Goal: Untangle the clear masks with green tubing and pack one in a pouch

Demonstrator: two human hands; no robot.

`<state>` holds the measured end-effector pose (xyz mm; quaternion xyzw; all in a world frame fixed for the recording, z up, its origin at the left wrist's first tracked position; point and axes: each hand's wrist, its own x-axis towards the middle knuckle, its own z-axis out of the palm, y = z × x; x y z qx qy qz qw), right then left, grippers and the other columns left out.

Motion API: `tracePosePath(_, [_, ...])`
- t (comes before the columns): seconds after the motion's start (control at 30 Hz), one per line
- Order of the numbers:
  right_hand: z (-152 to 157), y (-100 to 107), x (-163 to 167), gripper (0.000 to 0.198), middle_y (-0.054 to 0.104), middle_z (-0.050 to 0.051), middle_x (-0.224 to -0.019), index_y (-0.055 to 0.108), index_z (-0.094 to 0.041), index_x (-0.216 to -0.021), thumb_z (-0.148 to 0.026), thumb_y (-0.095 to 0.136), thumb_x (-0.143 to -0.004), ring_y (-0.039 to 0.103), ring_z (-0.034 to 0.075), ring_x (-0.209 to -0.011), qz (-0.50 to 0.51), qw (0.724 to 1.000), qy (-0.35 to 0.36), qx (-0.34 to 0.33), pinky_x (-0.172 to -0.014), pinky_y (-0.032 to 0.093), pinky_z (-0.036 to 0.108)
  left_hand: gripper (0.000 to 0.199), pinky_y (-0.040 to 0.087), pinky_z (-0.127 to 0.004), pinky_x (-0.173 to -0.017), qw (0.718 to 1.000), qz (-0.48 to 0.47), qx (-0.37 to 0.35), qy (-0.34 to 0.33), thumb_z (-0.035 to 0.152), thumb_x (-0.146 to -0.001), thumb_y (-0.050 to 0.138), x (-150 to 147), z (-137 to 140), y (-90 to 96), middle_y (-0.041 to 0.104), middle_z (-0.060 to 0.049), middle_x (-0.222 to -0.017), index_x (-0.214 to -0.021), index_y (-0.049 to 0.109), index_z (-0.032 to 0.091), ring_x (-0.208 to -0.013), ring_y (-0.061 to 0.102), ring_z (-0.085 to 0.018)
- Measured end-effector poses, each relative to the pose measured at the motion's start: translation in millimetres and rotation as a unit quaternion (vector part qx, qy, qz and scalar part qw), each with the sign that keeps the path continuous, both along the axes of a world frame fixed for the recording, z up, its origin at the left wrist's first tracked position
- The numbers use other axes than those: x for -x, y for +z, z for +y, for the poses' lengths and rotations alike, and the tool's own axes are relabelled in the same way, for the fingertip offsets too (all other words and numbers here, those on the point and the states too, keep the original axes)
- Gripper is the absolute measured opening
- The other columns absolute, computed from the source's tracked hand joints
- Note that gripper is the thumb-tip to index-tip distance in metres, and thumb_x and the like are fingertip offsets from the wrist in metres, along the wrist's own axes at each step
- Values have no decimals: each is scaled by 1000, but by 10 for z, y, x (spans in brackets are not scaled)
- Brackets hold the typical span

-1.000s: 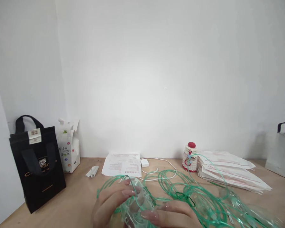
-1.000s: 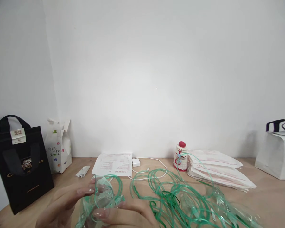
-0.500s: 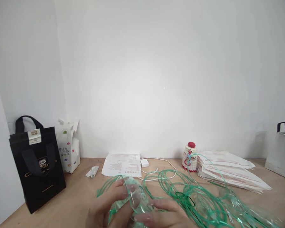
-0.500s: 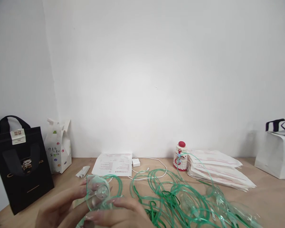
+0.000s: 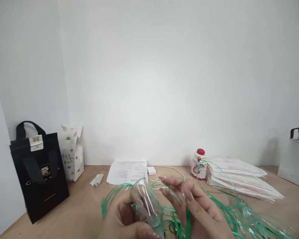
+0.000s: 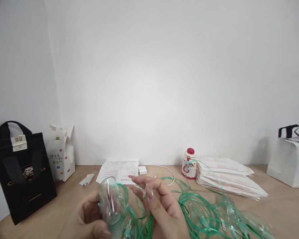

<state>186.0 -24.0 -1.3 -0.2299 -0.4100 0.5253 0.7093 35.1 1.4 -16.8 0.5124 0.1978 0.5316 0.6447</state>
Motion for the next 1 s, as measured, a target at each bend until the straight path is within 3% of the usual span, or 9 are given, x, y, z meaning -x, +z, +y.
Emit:
tracePosePath(0.07, [31, 1, -4, 17, 66, 7, -108, 66, -20, -70, -35, 75, -69, 52, 27, -113, 11, 996, 50, 72, -92, 43, 37, 32, 41, -22, -56, 990, -43, 49, -124, 30, -44, 88, 9, 66, 30, 63, -1, -63, -66, 68, 17, -60, 58, -14])
tracePosePath(0.2, [51, -22, -5, 18, 67, 9, -103, 70, -19, -74, -33, 77, -66, 55, 28, -109, 7, 982, 128, 139, -88, 43, 38, 35, 44, -28, -68, 982, -45, 35, -180, 24, -49, 86, 13, 133, 54, 66, -3, -69, -80, 71, 18, -69, 62, -18])
tracePosePath(0.33, [68, -35, -15, 15, 68, 7, -91, 71, -19, -78, -29, 76, -68, 59, 23, -96, 36, 978, 145, 144, -79, 46, 31, 33, 45, -28, -70, 991, 9, 29, -134, 16, -45, 87, 41, 167, 28, 69, -4, -74, -75, 71, 17, -77, 62, -20])
tracePosePath(0.47, [102, -64, -28, 13, 66, 6, -86, 68, -16, -75, -25, 75, -69, 60, 16, -82, 44, 975, 149, 156, -75, 46, 26, 33, 46, -29, -69, 994, 15, 22, -105, 22, -44, 88, 88, 199, 0, 68, -4, -71, -70, 69, 15, -76, 61, -20])
tracePosePath(0.7, [143, -115, -40, 21, 58, 0, -62, 63, -14, -65, -29, 77, -67, 49, 8, -57, -24, 978, 173, 113, -61, 40, 19, 33, 45, -25, -65, 993, 16, 39, -110, 17, -41, 88, 180, 230, -12, 67, -3, -73, -66, 66, 15, -73, 58, -17])
tracePosePath(1.0, [49, -32, -93, 27, 52, -3, -63, 57, -17, -65, -36, 75, -69, 44, 9, -62, -163, 969, 175, 66, -61, 33, 19, 31, 44, -21, -56, 995, 65, 29, -75, 11, -39, 86, 216, 179, 54, 64, -2, -73, -64, 69, 16, -74, 58, -17])
